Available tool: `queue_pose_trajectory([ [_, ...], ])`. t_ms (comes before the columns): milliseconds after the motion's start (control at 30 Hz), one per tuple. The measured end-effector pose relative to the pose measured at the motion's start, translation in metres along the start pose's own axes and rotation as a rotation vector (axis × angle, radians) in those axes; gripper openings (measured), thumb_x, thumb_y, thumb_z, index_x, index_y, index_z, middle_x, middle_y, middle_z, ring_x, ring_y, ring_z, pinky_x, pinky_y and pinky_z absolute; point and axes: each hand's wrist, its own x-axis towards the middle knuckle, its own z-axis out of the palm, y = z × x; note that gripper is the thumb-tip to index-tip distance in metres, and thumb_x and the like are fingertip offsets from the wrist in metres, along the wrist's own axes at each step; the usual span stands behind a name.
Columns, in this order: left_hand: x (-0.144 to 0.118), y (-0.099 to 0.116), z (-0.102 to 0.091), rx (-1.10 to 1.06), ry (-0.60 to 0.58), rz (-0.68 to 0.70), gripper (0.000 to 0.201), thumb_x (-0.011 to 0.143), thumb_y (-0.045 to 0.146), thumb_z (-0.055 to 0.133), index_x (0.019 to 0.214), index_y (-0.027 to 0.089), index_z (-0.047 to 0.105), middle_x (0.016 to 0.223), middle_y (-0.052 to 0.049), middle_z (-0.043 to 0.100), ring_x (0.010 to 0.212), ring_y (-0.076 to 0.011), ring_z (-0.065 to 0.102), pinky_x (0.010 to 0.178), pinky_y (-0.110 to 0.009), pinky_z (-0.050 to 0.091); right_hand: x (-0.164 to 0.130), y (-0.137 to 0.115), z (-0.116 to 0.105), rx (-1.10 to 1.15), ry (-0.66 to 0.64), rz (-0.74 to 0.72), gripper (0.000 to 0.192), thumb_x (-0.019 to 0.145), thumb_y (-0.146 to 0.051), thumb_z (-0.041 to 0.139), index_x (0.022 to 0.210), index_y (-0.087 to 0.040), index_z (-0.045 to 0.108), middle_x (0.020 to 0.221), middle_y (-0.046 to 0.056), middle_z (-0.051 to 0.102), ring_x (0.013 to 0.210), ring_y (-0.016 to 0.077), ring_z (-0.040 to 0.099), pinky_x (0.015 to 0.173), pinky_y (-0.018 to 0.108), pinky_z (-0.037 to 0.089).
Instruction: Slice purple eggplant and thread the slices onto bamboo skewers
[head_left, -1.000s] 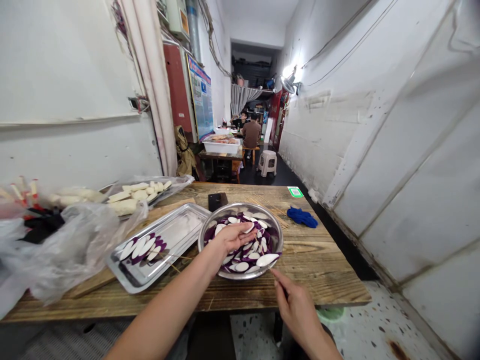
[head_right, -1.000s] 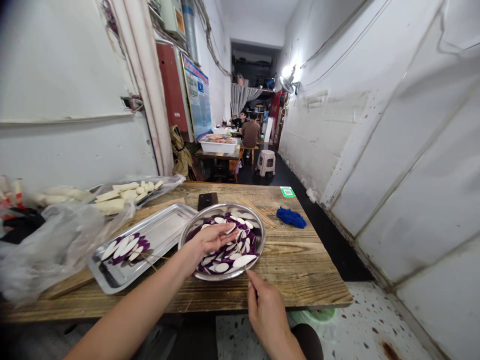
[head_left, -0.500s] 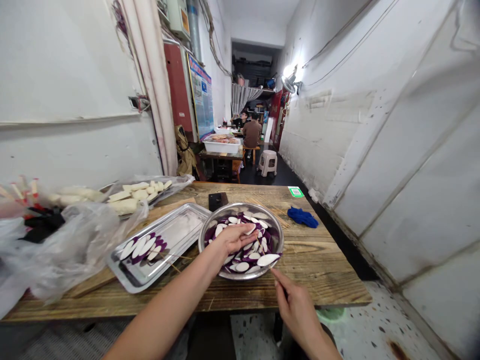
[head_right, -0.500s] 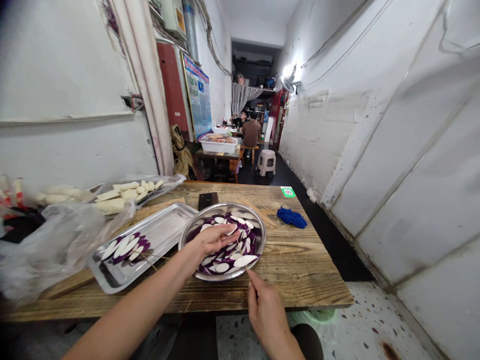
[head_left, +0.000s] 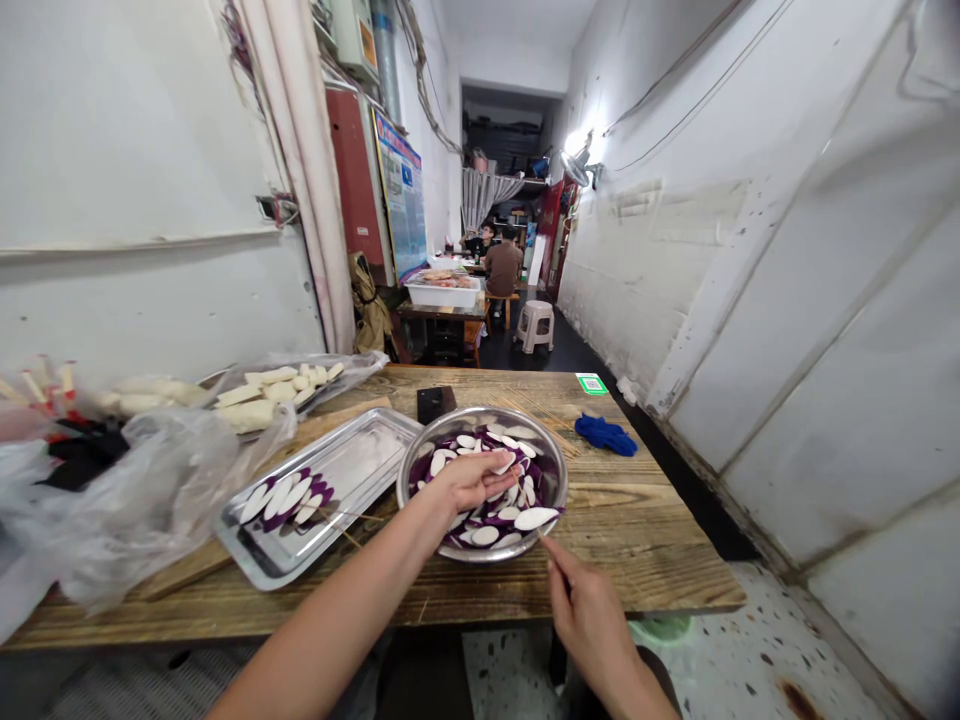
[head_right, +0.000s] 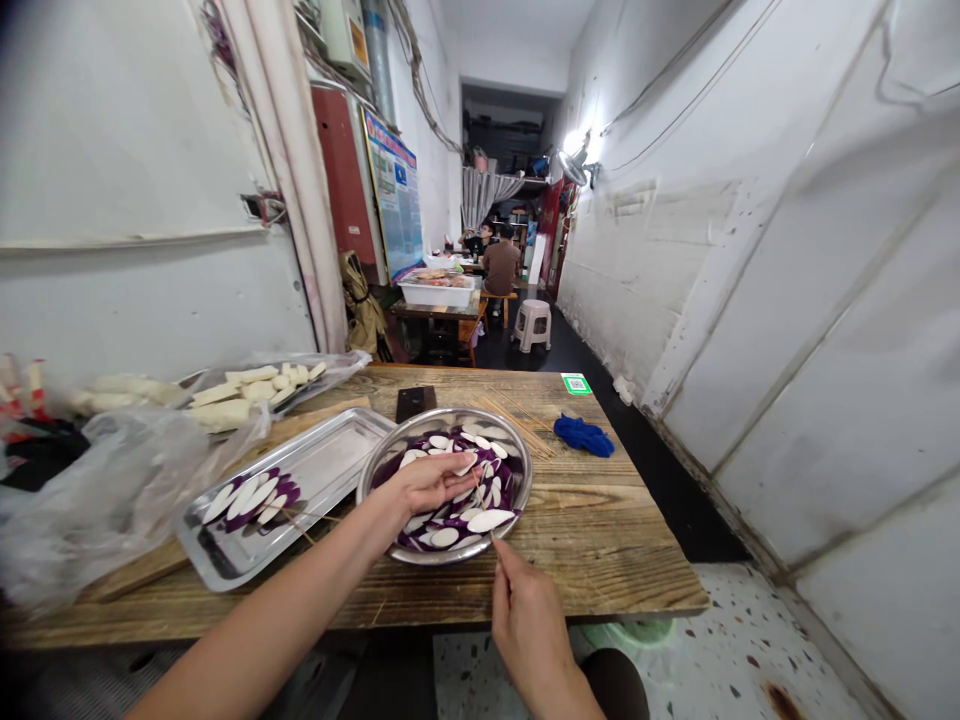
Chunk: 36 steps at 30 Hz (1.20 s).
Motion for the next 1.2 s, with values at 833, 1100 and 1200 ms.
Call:
queue_pose_trajectory([
  [833, -0.019, -0.015, 0.017, 0.151, -0.111, -0.065, 0.023, 0.061, 0.025, 0.070, 0.075, 0.011, 0.059, 0.069, -0.005, 0.063, 0.066, -0.0153, 0.060, 0.069, -0.035, 0.049, 0.011, 0.015, 0.005, -0.170, 0.271, -0.104, 0.038, 0.084, -0.026, 0.032, 0.104, -0.006, 0.059, 0.076, 0.012, 0.069, 0.051, 0.0173, 0.063, 0.049, 0.024, 0.048],
  [1100, 0.007, 0.040, -0.020, 1.263, 0.170, 0.538, 0.011, 0.058, 0.022, 0.067, 0.067, 0.017, 0.065, 0.065, -0.002, 0.062, 0.071, -0.0177, 0.056, 0.070, -0.026, 0.040, 0.004, 0.023, -0.004, -0.118, 0.249, 0.003, 0.037, 0.084, -0.026, 0.034, 0.106, -0.009, 0.058, 0.081, 0.010, 0.069, 0.052, 0.0162, 0.063, 0.050, 0.024, 0.048],
  [1200, 0.021, 0.031, -0.023, 1.532, 0.037, 0.577, 0.021, 0.044, 0.010, 0.071, 0.062, 0.019, 0.065, 0.068, -0.003, 0.062, 0.080, -0.0218, 0.055, 0.075, -0.026, 0.037, 0.003, 0.023, -0.002, -0.116, 0.239, -0.004, 0.037, 0.085, -0.026, 0.032, 0.106, -0.009, 0.058, 0.083, 0.011, 0.069, 0.058, 0.0173, 0.065, 0.052, 0.024, 0.049],
])
